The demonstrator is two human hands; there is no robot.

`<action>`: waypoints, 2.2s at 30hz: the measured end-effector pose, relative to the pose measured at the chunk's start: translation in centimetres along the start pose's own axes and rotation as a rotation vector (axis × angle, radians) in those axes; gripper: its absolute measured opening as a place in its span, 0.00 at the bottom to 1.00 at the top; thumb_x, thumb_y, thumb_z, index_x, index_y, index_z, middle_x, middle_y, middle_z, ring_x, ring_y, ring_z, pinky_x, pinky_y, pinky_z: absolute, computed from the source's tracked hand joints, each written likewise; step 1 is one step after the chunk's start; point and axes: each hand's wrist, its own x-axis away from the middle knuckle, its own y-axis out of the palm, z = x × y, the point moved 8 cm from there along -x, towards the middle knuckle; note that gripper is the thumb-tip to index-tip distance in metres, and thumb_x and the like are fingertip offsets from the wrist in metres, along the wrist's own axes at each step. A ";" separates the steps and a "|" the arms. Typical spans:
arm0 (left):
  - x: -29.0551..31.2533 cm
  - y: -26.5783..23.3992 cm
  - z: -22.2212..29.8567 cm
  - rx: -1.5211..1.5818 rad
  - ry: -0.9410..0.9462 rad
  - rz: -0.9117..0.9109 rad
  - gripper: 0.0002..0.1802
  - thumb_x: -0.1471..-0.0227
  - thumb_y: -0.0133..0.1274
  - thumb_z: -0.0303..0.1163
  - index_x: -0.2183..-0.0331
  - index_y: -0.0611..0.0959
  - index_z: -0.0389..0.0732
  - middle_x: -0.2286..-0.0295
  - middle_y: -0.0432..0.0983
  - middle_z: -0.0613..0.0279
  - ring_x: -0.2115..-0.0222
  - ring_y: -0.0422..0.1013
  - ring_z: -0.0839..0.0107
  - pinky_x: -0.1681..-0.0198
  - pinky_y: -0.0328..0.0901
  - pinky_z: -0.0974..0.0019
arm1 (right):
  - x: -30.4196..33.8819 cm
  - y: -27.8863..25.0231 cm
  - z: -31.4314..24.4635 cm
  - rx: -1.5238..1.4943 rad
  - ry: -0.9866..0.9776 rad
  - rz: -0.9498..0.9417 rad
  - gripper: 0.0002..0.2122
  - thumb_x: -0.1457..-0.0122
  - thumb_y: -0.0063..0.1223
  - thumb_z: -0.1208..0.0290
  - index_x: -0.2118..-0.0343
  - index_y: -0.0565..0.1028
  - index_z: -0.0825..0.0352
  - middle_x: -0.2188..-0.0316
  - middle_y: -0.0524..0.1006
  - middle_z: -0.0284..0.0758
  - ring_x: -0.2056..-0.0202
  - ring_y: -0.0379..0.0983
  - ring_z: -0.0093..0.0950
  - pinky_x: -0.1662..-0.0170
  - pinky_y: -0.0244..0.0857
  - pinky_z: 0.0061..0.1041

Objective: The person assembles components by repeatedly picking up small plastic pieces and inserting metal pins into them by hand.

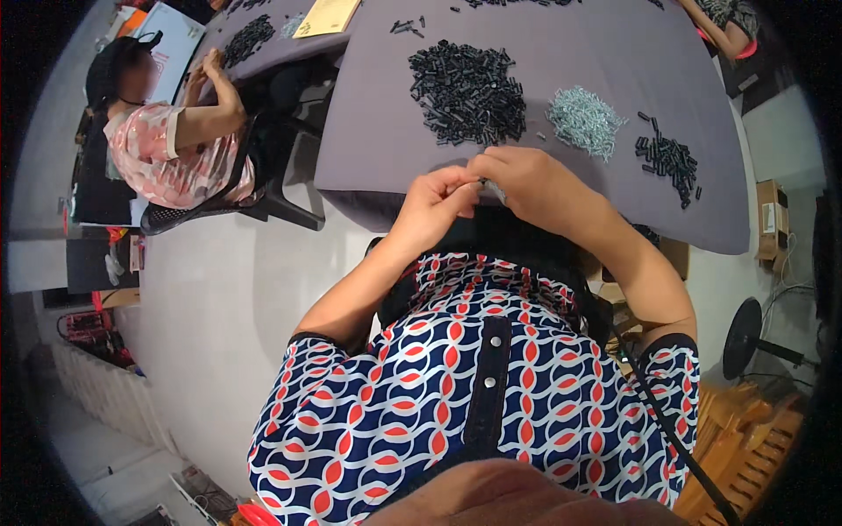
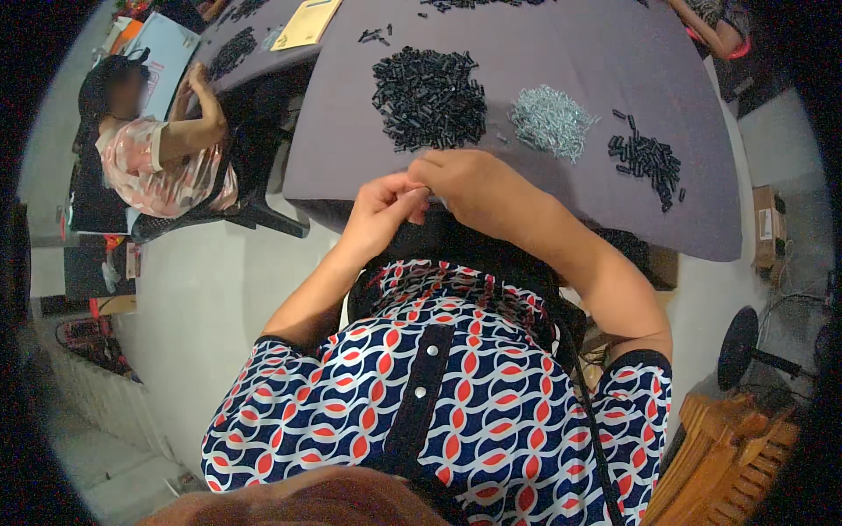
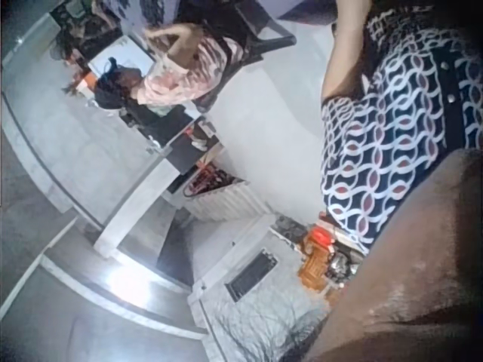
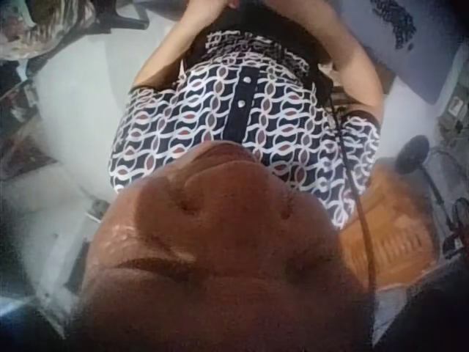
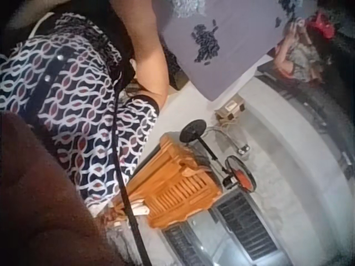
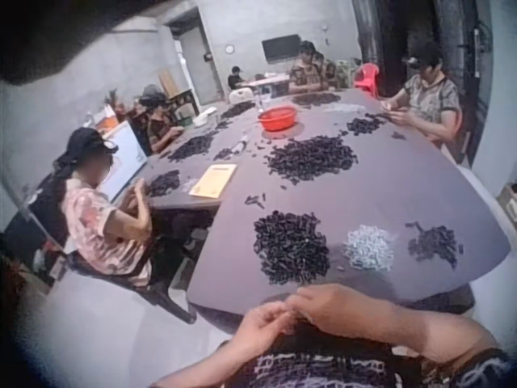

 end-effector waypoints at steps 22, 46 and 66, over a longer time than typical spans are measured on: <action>-0.6 0.1 0.2 0.078 0.078 -0.001 0.07 0.41 0.54 0.28 0.64 0.82 0.35 0.75 0.77 0.68 0.76 0.71 0.82 0.71 0.67 0.77 | 1.2 1.8 5.4 -0.701 0.489 -0.057 0.07 0.48 0.55 0.83 0.65 0.75 0.70 0.72 0.78 0.30 0.70 0.73 0.18 0.67 0.68 0.20; -0.7 0.1 -0.3 0.179 0.050 -0.023 0.08 0.40 0.53 0.29 0.62 0.81 0.35 0.73 0.76 0.68 0.75 0.72 0.81 0.70 0.68 0.77 | 2.0 1.8 5.7 -0.820 0.494 0.059 0.07 0.45 0.52 0.84 0.63 0.76 0.72 0.69 0.79 0.32 0.69 0.75 0.19 0.64 0.70 0.17; -0.7 2.0 -2.9 0.814 -0.430 -0.303 0.07 0.44 0.55 0.28 0.65 0.82 0.34 0.72 0.78 0.59 0.75 0.74 0.73 0.74 0.68 0.73 | -0.1 -0.7 1.8 -0.269 0.133 -0.017 0.10 0.56 0.53 0.89 0.69 0.76 0.71 0.72 0.76 0.37 0.68 0.74 0.32 0.63 0.67 0.27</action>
